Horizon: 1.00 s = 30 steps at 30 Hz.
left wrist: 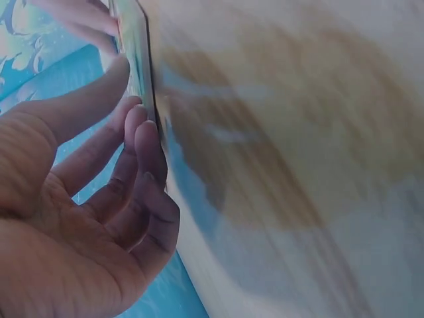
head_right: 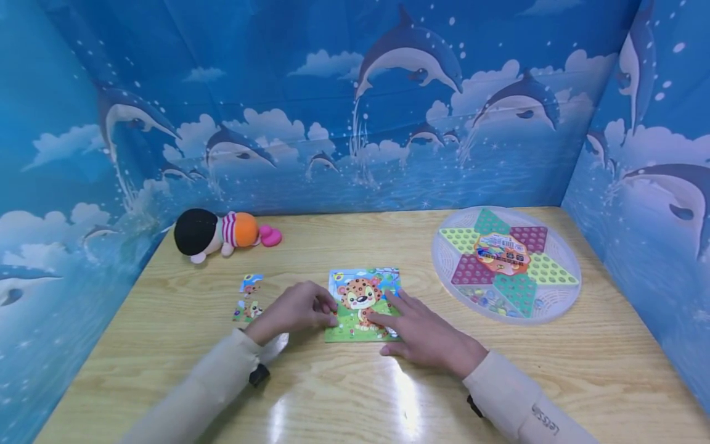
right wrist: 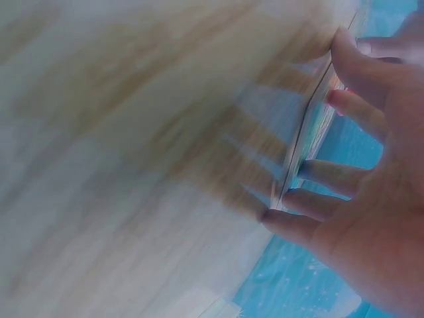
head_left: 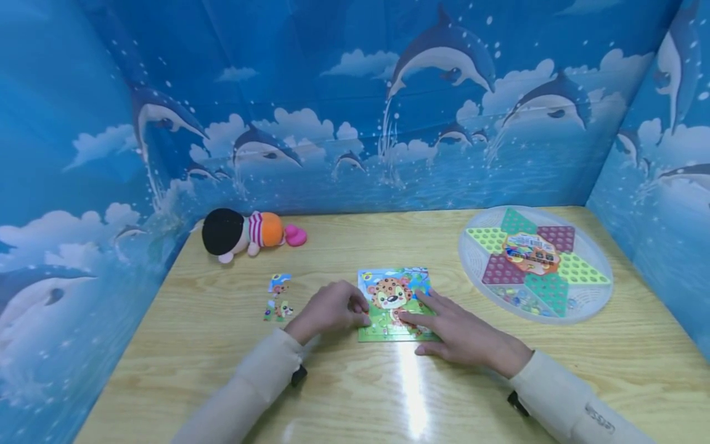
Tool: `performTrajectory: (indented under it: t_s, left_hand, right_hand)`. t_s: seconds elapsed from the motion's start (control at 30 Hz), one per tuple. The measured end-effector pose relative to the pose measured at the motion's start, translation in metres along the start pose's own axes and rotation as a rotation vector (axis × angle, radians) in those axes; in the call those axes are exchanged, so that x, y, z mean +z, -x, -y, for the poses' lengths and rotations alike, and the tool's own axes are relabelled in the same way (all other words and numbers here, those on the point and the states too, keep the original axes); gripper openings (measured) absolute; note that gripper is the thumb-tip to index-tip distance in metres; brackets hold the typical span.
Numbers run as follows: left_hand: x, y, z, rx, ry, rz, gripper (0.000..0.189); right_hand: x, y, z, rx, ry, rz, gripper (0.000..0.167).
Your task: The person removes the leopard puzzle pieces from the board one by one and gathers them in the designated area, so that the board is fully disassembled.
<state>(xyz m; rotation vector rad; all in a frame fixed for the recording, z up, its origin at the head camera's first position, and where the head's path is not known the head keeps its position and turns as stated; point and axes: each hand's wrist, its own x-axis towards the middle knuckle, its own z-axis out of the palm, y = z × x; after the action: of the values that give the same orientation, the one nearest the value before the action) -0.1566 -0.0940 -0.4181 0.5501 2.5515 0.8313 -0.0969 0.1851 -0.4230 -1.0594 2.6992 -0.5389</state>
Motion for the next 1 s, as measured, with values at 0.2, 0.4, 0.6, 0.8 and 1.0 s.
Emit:
performTrajectory:
  t_s: [0.2, 0.4, 0.6, 0.8, 1.0]
  left_hand:
    - [0.0044, -0.0013, -0.0006, 0.013, -0.036, -0.001, 0.025]
    - [0.0058, -0.0021, -0.0001, 0.033, -0.068, -0.009, 0.027]
    - [0.0071, -0.0021, -0.0017, 0.024, -0.085, -0.018, 0.029]
    - [0.0078, 0.0004, -0.0056, 0.027, -0.117, -0.05, 0.032]
    - [0.0087, 0.0025, -0.0066, 0.031, -0.132, -0.077, 0.034]
  right_hand:
    - [0.0001, -0.0001, 0.0005, -0.005, 0.01, -0.005, 0.06]
    - [0.0009, 0.0, 0.0, -0.008, 0.021, -0.006, 0.06]
    - [-0.0003, 0.0004, 0.001, -0.002, 0.013, -0.003, 0.059]
    - [-0.0008, 0.0009, 0.0013, 0.003, 0.006, 0.0, 0.059]
    - [-0.0007, 0.0006, 0.0011, 0.011, -0.004, 0.01, 0.059]
